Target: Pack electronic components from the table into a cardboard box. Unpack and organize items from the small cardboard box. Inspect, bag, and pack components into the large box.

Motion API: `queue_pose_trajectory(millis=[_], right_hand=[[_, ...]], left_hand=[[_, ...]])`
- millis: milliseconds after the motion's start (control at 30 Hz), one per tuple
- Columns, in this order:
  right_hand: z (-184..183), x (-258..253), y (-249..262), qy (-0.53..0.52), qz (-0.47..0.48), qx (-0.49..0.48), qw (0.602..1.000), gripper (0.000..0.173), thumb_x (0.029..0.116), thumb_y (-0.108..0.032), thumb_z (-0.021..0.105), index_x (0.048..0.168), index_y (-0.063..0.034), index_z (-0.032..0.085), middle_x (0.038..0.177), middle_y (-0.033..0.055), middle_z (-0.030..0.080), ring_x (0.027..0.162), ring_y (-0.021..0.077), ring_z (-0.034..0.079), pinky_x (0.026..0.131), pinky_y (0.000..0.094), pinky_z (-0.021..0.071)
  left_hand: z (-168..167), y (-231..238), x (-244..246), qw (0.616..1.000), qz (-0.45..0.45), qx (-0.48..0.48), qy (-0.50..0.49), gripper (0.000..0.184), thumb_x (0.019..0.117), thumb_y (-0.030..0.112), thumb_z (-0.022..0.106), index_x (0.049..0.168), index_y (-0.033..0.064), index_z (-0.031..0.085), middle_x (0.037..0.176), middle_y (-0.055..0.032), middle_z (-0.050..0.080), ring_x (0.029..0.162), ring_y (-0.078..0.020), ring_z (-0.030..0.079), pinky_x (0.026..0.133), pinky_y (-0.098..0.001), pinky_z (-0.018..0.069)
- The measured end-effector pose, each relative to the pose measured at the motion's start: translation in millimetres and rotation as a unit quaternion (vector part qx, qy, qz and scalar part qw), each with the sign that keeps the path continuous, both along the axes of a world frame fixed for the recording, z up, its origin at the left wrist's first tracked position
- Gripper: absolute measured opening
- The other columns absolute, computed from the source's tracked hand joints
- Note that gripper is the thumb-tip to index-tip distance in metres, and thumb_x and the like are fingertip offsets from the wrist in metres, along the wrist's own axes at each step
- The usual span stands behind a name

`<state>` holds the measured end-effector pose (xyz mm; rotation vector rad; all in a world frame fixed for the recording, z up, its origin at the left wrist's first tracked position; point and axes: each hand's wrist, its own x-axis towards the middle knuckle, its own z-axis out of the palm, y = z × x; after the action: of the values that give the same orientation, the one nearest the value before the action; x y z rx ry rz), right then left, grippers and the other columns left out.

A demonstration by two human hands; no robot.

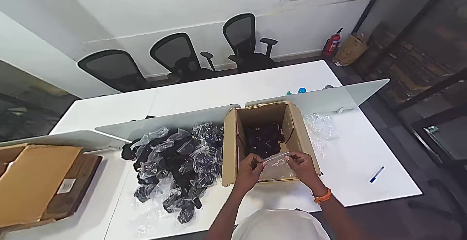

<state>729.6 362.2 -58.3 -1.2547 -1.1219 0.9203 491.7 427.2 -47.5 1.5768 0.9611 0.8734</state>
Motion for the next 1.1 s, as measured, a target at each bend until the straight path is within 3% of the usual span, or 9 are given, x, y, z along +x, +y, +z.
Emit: queue_pose_trajectory(millis=[100, 200, 300, 333, 433, 600, 767, 933, 1100], right_hand=[[6.0, 7.6, -8.2, 0.031, 0.008, -0.027, 0.999, 0.007, 0.0944, -0.007, 0.067, 0.099, -0.0023, 0.07, 0.077, 0.0021, 0.069, 0.058, 0.0084, 0.06, 0.053, 0.0245, 0.0519], [16.7, 12.2, -19.4, 0.069, 0.02, -0.053, 0.996, 0.016, 0.0943, -0.005, 0.067, 0.11, -0.001, 0.066, 0.082, 0.0049, 0.071, 0.061, 0.0118, 0.064, 0.053, 0.0264, 0.0546], [22.6, 15.1, -30.8, 0.109, 0.026, -0.042, 0.993, 0.01, 0.0947, -0.005, 0.066, 0.104, -0.0032, 0.062, 0.077, 0.0047, 0.069, 0.058, 0.012, 0.063, 0.049, 0.0262, 0.0532], [24.5, 16.2, -34.5, 0.121, 0.032, -0.037, 0.991, 0.008, 0.0949, -0.004, 0.066, 0.102, -0.0042, 0.061, 0.075, 0.0044, 0.068, 0.057, 0.0123, 0.064, 0.049, 0.0268, 0.0539], [28.2, 18.5, -45.4, 0.127, 0.028, -0.014, 0.991, 0.006, 0.0954, -0.005, 0.066, 0.1, -0.0048, 0.062, 0.075, 0.0035, 0.069, 0.059, 0.0121, 0.065, 0.053, 0.0277, 0.0567], [24.6, 22.3, -59.4, 0.042, -0.045, 0.049, 0.997, 0.006, 0.0938, -0.009, 0.069, 0.097, -0.0046, 0.073, 0.077, -0.0004, 0.071, 0.062, 0.0068, 0.064, 0.058, 0.0246, 0.056], [26.5, 25.2, -66.5, 0.008, -0.073, 0.114, 0.991, 0.005, 0.0941, -0.009, 0.067, 0.092, -0.0073, 0.072, 0.079, -0.0036, 0.069, 0.064, 0.0024, 0.062, 0.059, 0.0199, 0.0535], [26.9, 38.2, -72.6, 0.017, -0.027, 0.072, 0.997, 0.013, 0.0993, -0.012, 0.064, 0.102, -0.0032, 0.073, 0.084, 0.0013, 0.074, 0.072, 0.0085, 0.07, 0.069, 0.0266, 0.0603], [15.8, 42.0, -78.9, -0.001, -0.004, 0.055, 0.998, 0.016, 0.1012, -0.01, 0.061, 0.1, -0.0007, 0.074, 0.089, 0.0033, 0.076, 0.08, 0.0112, 0.073, 0.078, 0.0301, 0.0628]], left_hand=[[-0.6, -0.3, 11.0, 0.998, 0.012, -0.01, -0.062, 0.014, 0.087, 0.004, 0.076, 0.097, 0.0013, 0.067, 0.094, -0.0069, 0.073, 0.08, -0.0149, 0.07, 0.073, -0.0313, 0.0607], [8.0, -0.4, 22.9, 0.994, 0.025, -0.026, -0.107, 0.019, 0.0835, -0.001, 0.078, 0.098, -0.0003, 0.065, 0.091, -0.009, 0.074, 0.078, -0.0163, 0.071, 0.071, -0.0311, 0.0605], [22.0, -2.7, 36.5, 0.983, 0.049, -0.082, -0.157, 0.026, 0.0823, -0.005, 0.077, 0.102, -0.0014, 0.061, 0.087, -0.011, 0.073, 0.069, -0.0144, 0.069, 0.058, -0.0269, 0.0564], [26.0, -3.5, 40.5, 0.979, 0.051, -0.096, -0.171, 0.029, 0.0819, -0.007, 0.077, 0.104, -0.0015, 0.059, 0.087, -0.0115, 0.074, 0.07, -0.0149, 0.07, 0.059, -0.0272, 0.0573], [31.6, -6.0, 49.5, 0.977, 0.03, -0.093, -0.188, 0.036, 0.0797, -0.012, 0.076, 0.107, -0.0008, 0.056, 0.088, -0.0121, 0.075, 0.077, -0.0181, 0.074, 0.072, -0.033, 0.0617], [38.6, -14.9, 57.5, 0.986, -0.022, -0.034, -0.161, 0.038, 0.0786, -0.011, 0.078, 0.107, -0.0001, 0.055, 0.091, -0.0123, 0.075, 0.079, -0.0201, 0.074, 0.071, -0.0335, 0.063], [39.7, -19.5, 61.4, 0.981, -0.062, 0.027, -0.18, 0.036, 0.0816, -0.005, 0.079, 0.108, 0.004, 0.056, 0.093, -0.01, 0.075, 0.082, -0.0188, 0.074, 0.074, -0.0325, 0.0622], [43.0, -17.8, 61.6, 0.985, -0.043, 0.018, -0.167, 0.037, 0.0793, -0.007, 0.08, 0.106, 0.0032, 0.056, 0.088, -0.0089, 0.076, 0.077, -0.0176, 0.075, 0.071, -0.0317, 0.0632], [40.4, -19.5, 58.4, 0.985, -0.043, -0.025, -0.164, 0.033, 0.08, -0.013, 0.075, 0.104, 0.0009, 0.056, 0.085, -0.0097, 0.075, 0.076, -0.0181, 0.075, 0.072, -0.0326, 0.0635]])
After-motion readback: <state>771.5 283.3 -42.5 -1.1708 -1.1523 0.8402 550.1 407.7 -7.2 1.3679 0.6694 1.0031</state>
